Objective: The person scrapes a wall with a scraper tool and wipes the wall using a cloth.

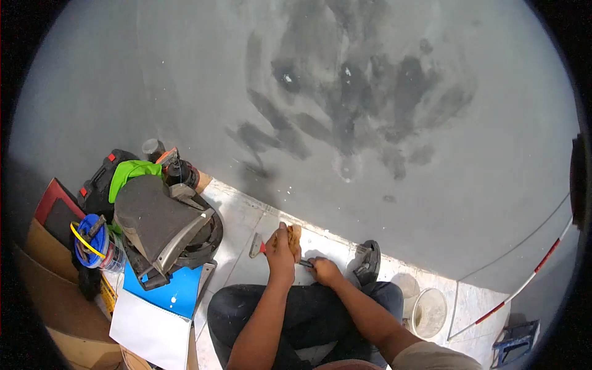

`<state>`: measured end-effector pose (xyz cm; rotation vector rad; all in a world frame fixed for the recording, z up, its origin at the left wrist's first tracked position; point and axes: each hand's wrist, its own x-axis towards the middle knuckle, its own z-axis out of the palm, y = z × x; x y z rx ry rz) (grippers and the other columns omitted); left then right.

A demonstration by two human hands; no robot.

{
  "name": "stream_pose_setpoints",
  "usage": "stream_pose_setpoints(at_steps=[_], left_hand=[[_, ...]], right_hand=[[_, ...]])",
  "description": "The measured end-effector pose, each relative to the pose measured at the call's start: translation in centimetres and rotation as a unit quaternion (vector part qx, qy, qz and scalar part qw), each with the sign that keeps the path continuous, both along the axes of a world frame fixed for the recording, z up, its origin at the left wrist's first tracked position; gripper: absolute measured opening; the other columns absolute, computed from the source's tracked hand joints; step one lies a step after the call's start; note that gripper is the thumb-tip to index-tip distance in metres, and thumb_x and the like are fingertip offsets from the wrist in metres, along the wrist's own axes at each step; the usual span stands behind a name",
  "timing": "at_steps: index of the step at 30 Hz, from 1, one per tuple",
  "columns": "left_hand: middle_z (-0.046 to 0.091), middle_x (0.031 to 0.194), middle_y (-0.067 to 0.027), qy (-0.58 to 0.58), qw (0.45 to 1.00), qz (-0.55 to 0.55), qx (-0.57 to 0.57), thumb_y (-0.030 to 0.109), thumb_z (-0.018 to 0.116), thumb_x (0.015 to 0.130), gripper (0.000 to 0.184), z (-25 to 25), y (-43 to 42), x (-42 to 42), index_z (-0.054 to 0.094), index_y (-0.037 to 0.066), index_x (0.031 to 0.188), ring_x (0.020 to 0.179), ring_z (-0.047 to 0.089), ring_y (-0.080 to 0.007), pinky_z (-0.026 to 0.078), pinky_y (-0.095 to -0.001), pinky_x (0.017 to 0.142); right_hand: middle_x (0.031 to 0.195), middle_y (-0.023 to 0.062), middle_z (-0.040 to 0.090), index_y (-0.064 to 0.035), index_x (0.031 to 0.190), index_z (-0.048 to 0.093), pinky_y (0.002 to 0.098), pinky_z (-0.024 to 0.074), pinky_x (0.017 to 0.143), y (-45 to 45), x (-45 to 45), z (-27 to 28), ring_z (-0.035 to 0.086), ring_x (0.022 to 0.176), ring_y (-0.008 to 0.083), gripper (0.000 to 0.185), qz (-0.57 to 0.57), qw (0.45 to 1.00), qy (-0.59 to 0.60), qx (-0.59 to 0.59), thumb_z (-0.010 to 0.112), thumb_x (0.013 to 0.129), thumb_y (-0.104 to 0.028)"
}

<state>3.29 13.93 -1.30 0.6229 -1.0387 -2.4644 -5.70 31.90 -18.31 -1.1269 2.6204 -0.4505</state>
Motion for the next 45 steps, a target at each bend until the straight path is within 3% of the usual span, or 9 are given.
stream_pose_setpoints(at_steps=[5, 9, 13, 16, 22, 32, 34, 40, 45], left_hand=[[0.062, 0.121, -0.0095, -0.028, 0.998, -0.033, -0.044, 0.036, 0.053, 0.107, 0.044, -1.5, 0.3, -0.9, 0.052, 0.007, 0.140, 0.095, 0.067, -0.0188, 0.057, -0.0310, 0.079], [0.057, 0.135, -0.0128, 0.016, 0.998, -0.055, -0.010, 0.017, 0.048, 0.102, 0.053, -2.7, 0.7, -0.8, 0.044, 0.006, 0.154, 0.116, 0.061, -0.0229, 0.054, -0.0349, 0.095], [0.057, 0.141, -0.0119, 0.027, 0.994, -0.071, -0.079, 0.006, 0.046, 0.095, 0.061, -4.6, 1.3, -1.5, 0.045, 0.006, 0.155, 0.119, 0.061, -0.0182, 0.050, -0.0307, 0.099], [0.058, 0.141, -0.0125, 0.019, 0.977, -0.124, -0.170, 0.001, 0.048, 0.092, 0.065, -5.0, 2.2, -1.5, 0.043, 0.008, 0.157, 0.122, 0.060, -0.0185, 0.048, -0.0311, 0.103], [0.058, 0.143, -0.0152, 0.026, 0.895, -0.244, -0.373, -0.003, 0.056, 0.088, 0.074, -6.8, 4.1, -1.3, 0.038, 0.007, 0.159, 0.130, 0.057, -0.0237, 0.043, -0.0333, 0.111], [0.066, 0.133, -0.0165, 0.012, 0.912, -0.219, -0.346, 0.004, 0.069, 0.092, 0.060, -7.7, 3.9, -1.5, 0.050, 0.001, 0.149, 0.119, 0.065, -0.0210, 0.054, -0.0326, 0.098], [0.070, 0.126, -0.0162, 0.014, 0.908, -0.196, -0.369, 0.003, 0.069, 0.092, 0.056, -7.9, 3.7, -1.6, 0.053, 0.001, 0.146, 0.113, 0.069, -0.0207, 0.056, -0.0326, 0.095], [0.076, 0.104, -0.0145, -0.040, 0.859, -0.154, -0.487, 0.003, 0.066, 0.090, 0.039, -8.8, 3.2, -2.3, 0.069, 0.004, 0.129, 0.092, 0.073, -0.0210, 0.058, -0.0321, 0.082], [0.071, 0.099, -0.0130, -0.032, 0.820, -0.002, -0.571, 0.004, 0.064, 0.092, 0.027, -8.8, 2.1, -2.0, 0.073, 0.007, 0.117, 0.088, 0.070, -0.0261, 0.056, -0.0361, 0.081]], right_hand=[[0.101, 0.0243, 0.069, -0.0010, 0.116, 0.067, 0.0514, 0.0535, 0.089, 0.5, -0.4, -1.8, 0.066, 0.099, 0.0435, 0.030, -0.012, 1.000, -0.002, -0.024, 0.067, 0.092, -0.019], [0.110, 0.0247, 0.072, 0.0025, 0.125, 0.065, 0.0449, 0.0529, 0.096, 0.4, 0.6, 1.1, 0.068, 0.107, 0.0402, 0.042, -0.049, 0.985, 0.014, -0.164, 0.072, 0.092, -0.021], [0.106, 0.0124, 0.072, 0.0014, 0.128, 0.064, 0.0356, 0.0545, 0.092, -0.3, 1.6, 6.3, 0.069, 0.102, 0.0192, 0.039, -0.180, 0.900, -0.148, -0.368, 0.056, 0.108, -0.031], [0.112, 0.0114, 0.071, 0.0002, 0.133, 0.061, 0.0343, 0.0546, 0.092, 0.6, 2.8, 8.8, 0.068, 0.106, 0.0198, 0.043, -0.180, 0.766, -0.346, -0.511, 0.054, 0.109, -0.035], [0.113, 0.0095, 0.069, -0.0004, 0.128, 0.061, 0.0313, 0.0607, 0.086, 1.8, 3.2, 9.3, 0.070, 0.100, 0.0180, 0.035, -0.214, 0.710, -0.412, -0.529, 0.057, 0.108, -0.029], [0.111, 0.0020, 0.072, -0.0052, 0.128, 0.067, 0.0261, 0.0545, 0.083, 1.7, 2.4, 7.9, 0.067, 0.098, 0.0110, 0.031, -0.257, 0.695, -0.406, -0.535, 0.056, 0.100, -0.003], [0.087, -0.0006, 0.064, -0.0015, 0.101, 0.067, 0.0253, 0.0481, 0.074, 1.2, 1.9, 7.3, 0.058, 0.082, 0.0072, 0.008, -0.252, 0.733, -0.302, -0.555, 0.060, 0.099, -0.001], [0.077, -0.0005, 0.062, 0.0019, 0.096, 0.065, 0.0282, 0.0477, 0.065, 1.3, 1.7, 7.2, 0.057, 0.072, 0.0088, 0.012, -0.249, 0.824, -0.036, -0.508, 0.069, 0.096, -0.009], [0.075, 0.0002, 0.056, -0.0012, 0.094, 0.064, 0.0274, 0.0476, 0.065, 1.8, 0.7, 6.7, 0.053, 0.068, 0.0093, 0.015, -0.301, 0.768, -0.112, -0.554, 0.060, 0.103, -0.013]])
